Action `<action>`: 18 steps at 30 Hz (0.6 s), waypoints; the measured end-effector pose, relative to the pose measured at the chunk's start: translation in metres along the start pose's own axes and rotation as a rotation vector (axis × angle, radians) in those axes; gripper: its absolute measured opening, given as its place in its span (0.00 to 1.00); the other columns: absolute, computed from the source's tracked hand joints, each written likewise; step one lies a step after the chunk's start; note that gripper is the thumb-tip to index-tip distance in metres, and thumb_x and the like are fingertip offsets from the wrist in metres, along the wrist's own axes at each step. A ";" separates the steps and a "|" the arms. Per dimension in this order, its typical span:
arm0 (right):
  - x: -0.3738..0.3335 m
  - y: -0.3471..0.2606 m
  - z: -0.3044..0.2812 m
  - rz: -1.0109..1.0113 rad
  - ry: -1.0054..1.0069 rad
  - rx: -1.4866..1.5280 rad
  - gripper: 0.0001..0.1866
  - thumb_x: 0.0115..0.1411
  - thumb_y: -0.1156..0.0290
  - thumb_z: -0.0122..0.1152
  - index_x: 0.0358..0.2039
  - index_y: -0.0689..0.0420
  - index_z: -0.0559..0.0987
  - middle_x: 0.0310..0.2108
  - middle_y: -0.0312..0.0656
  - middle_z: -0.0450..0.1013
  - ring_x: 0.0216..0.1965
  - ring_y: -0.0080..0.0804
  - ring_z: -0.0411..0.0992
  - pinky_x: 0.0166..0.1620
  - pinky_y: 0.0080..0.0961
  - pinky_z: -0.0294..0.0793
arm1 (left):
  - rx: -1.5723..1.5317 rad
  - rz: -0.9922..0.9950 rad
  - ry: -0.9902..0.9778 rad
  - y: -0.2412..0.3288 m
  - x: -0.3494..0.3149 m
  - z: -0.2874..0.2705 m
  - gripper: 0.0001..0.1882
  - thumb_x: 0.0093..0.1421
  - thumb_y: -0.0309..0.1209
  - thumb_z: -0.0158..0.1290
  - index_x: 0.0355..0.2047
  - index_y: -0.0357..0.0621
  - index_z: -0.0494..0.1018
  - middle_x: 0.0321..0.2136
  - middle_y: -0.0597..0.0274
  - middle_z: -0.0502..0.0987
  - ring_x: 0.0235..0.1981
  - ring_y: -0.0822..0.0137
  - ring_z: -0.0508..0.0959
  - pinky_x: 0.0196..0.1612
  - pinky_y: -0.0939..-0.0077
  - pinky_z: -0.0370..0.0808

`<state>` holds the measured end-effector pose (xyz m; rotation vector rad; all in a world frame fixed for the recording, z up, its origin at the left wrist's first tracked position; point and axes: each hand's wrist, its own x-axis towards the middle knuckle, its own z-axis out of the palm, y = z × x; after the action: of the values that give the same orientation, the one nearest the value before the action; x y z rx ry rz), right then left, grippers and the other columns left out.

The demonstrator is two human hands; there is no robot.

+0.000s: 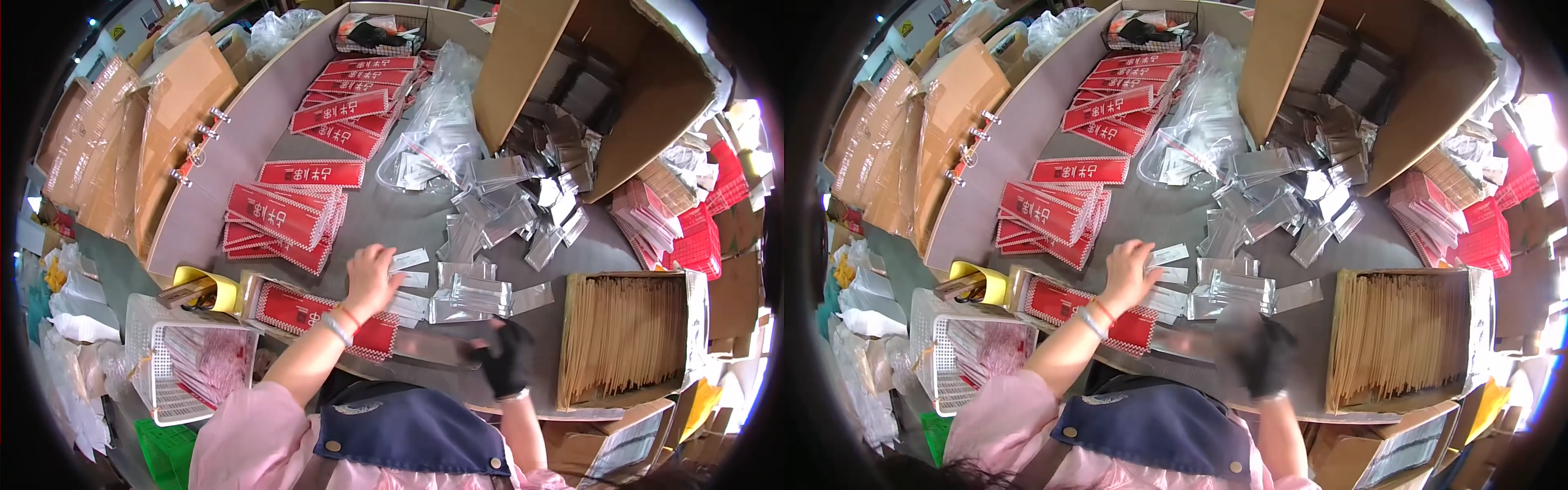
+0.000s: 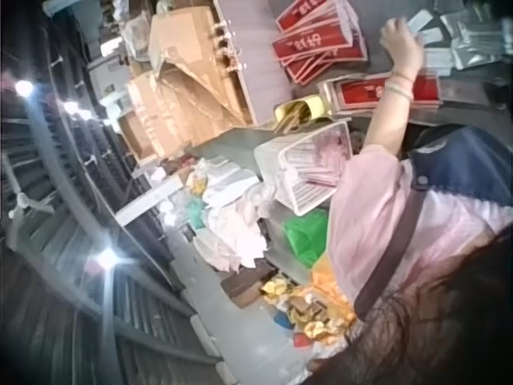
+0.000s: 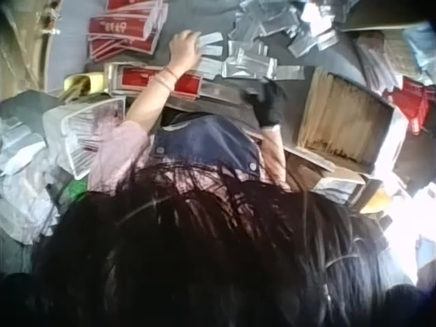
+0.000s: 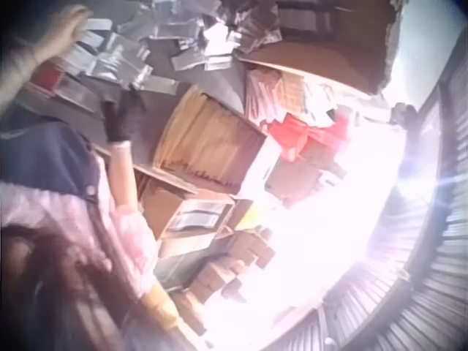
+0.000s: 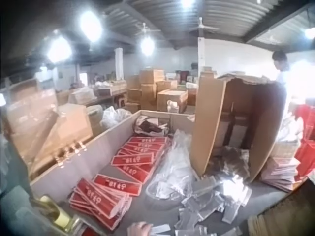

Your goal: Packing individual silver food packets into red branded pouches using a small stick.

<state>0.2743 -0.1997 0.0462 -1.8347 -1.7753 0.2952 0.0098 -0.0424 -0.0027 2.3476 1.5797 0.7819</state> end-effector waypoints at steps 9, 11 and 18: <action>-0.101 0.197 -0.108 0.641 0.368 -0.458 0.19 0.57 0.66 0.66 0.46 0.65 0.79 0.45 0.53 0.76 0.49 0.52 0.73 0.55 0.40 0.71 | -0.004 0.181 0.034 0.011 0.038 0.005 0.02 0.57 0.27 0.53 0.28 0.45 0.72 0.25 0.58 0.73 0.32 0.53 0.75 0.34 0.56 0.68; -0.105 0.205 -0.107 0.721 0.285 -0.385 0.17 0.59 0.64 0.61 0.42 0.66 0.80 0.43 0.56 0.76 0.48 0.53 0.73 0.53 0.40 0.72 | -0.266 0.176 -0.020 0.037 0.035 0.025 0.03 0.56 0.25 0.55 0.29 0.42 0.72 0.27 0.55 0.74 0.33 0.49 0.75 0.37 0.54 0.71; -0.096 0.202 -0.106 0.743 0.247 -0.526 0.15 0.59 0.65 0.55 0.40 0.64 0.77 0.40 0.58 0.75 0.45 0.59 0.72 0.48 0.46 0.71 | -0.042 0.237 -0.190 0.072 0.040 0.054 0.08 0.56 0.28 0.56 0.37 0.45 0.74 0.36 0.58 0.76 0.42 0.53 0.74 0.40 0.56 0.70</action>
<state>0.4911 -0.3104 0.0041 -2.7280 -0.9948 -0.1476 0.1069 -0.0293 -0.0032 2.5231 1.2147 0.6069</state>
